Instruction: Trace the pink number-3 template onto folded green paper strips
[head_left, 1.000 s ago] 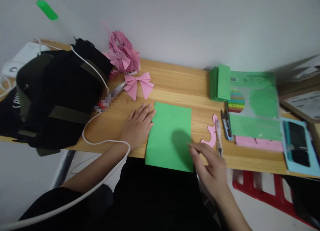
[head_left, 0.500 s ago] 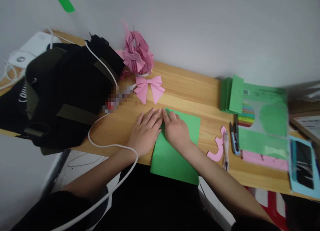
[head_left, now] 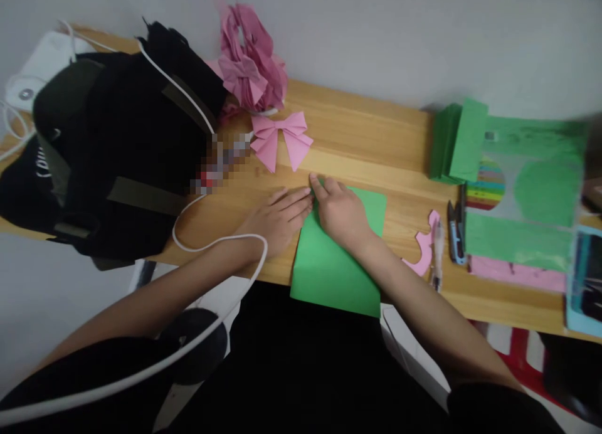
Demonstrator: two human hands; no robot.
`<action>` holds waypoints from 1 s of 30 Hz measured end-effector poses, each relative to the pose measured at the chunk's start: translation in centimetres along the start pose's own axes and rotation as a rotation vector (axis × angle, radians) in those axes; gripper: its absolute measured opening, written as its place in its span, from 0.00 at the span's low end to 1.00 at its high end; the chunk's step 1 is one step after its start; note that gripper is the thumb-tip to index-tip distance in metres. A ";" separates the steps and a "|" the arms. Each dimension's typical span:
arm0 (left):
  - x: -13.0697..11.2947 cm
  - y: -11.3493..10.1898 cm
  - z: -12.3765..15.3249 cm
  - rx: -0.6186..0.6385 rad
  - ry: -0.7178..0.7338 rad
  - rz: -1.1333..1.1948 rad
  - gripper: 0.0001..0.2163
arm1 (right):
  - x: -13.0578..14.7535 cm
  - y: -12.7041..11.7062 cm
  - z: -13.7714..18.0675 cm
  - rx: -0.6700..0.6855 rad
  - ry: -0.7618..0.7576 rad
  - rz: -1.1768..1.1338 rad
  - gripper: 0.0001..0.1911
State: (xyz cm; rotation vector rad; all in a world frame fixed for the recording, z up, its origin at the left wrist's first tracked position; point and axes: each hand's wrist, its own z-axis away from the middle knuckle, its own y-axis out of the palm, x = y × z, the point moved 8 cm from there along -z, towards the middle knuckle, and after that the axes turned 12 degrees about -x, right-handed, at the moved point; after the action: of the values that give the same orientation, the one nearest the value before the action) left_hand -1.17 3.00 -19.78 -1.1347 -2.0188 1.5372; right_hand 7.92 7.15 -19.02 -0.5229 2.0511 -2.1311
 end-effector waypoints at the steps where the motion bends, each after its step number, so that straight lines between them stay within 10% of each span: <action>1: -0.3 -0.2 0.7 -0.036 0.042 0.016 0.20 | 0.1 0.0 0.1 0.001 -0.005 0.009 0.30; 11: -5.3 -4.2 8.1 0.023 0.206 0.257 0.19 | 0.1 0.0 0.3 -0.017 -0.004 -0.011 0.30; 19: -6.3 -4.7 9.1 -0.341 0.171 0.306 0.15 | 0.0 0.2 0.5 -0.081 -0.006 -0.009 0.29; 30: -6.9 -4.8 9.4 -0.469 0.370 0.300 0.14 | 0.1 0.1 0.7 -0.099 0.003 0.029 0.28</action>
State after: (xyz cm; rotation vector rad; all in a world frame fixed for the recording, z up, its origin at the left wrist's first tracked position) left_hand -5.23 -8.64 -17.37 -1.8183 -2.0615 0.8823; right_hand 8.10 6.44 -19.06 -0.4991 2.1610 -2.0246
